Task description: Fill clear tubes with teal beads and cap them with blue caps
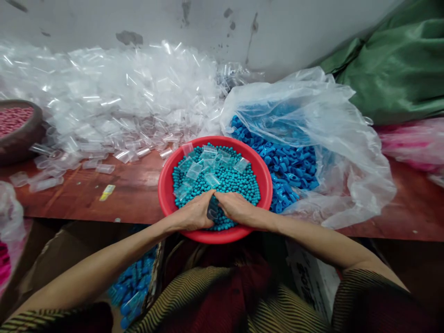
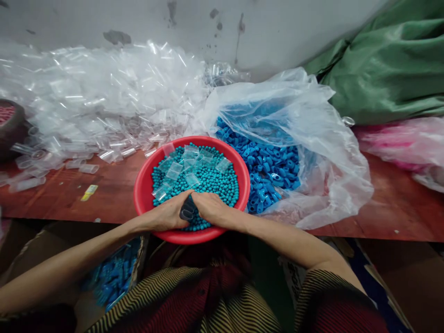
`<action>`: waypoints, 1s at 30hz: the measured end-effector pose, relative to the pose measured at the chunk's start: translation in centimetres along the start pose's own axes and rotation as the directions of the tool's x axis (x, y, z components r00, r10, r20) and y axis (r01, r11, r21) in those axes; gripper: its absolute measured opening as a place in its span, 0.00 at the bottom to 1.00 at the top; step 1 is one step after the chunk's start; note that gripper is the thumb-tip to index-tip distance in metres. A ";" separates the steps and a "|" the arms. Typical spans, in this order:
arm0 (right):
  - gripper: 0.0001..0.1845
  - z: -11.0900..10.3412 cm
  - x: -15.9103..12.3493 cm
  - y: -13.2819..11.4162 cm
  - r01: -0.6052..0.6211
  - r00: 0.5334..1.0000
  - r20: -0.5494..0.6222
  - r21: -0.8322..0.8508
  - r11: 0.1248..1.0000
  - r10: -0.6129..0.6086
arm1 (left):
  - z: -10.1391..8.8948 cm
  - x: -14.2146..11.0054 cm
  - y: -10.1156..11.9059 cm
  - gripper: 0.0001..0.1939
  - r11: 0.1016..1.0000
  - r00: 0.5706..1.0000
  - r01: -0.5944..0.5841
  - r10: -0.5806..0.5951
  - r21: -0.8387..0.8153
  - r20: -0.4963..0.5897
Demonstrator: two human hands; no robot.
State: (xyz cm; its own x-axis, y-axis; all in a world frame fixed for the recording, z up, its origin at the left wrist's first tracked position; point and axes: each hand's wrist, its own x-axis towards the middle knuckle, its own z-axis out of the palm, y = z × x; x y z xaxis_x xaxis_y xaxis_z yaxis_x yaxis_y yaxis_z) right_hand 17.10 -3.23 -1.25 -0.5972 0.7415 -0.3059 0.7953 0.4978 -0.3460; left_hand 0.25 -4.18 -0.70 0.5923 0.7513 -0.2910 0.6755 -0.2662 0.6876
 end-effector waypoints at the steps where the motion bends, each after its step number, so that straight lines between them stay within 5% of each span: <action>1: 0.15 -0.2 0.0 -0.1 -0.007 0.999 0.031 -0.084 0.996 0.009 | 0.1 0.2 0.2 0.27 0.999 1.000 0.012 -0.013 0.052 0.022; 5: 0.12 -1.7 0.5 0.3 -0.005 1.000 0.020 -0.244 0.970 0.010 | 0.5 0.7 0.8 0.20 0.945 0.992 0.113 -0.124 0.306 0.018; 9: 0.14 -3.1 1.7 1.4 0.144 0.981 -0.085 -0.292 0.946 -0.175 | 0.3 0.5 0.7 0.19 0.919 0.981 0.191 -0.190 0.346 -0.038; 18: 0.16 -3.0 5.1 2.3 0.124 0.964 -0.178 -0.345 0.930 -0.195 | 0.4 0.2 -0.5 0.21 0.903 0.974 0.127 -0.035 0.410 -0.225; 22: 0.14 -3.3 6.1 3.0 0.159 0.974 -0.120 -0.247 0.956 -0.192 | -0.1 0.6 -1.1 0.23 0.925 0.958 0.097 0.013 0.367 -0.288; 30: 0.10 -3.1 3.4 2.7 0.145 0.989 -0.006 0.070 0.987 -0.145 | 0.2 1.5 -2.2 0.26 0.967 0.982 -0.012 0.059 0.255 -0.180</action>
State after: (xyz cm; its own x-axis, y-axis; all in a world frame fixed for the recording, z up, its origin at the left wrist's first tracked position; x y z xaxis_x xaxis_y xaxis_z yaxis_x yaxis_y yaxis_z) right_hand 17.55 2.08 -0.48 -0.7053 0.6642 -0.2476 0.6913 0.5672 -0.4476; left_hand -0.24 -2.55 -2.80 0.5428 0.8304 -0.1254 0.7580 -0.4201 0.4989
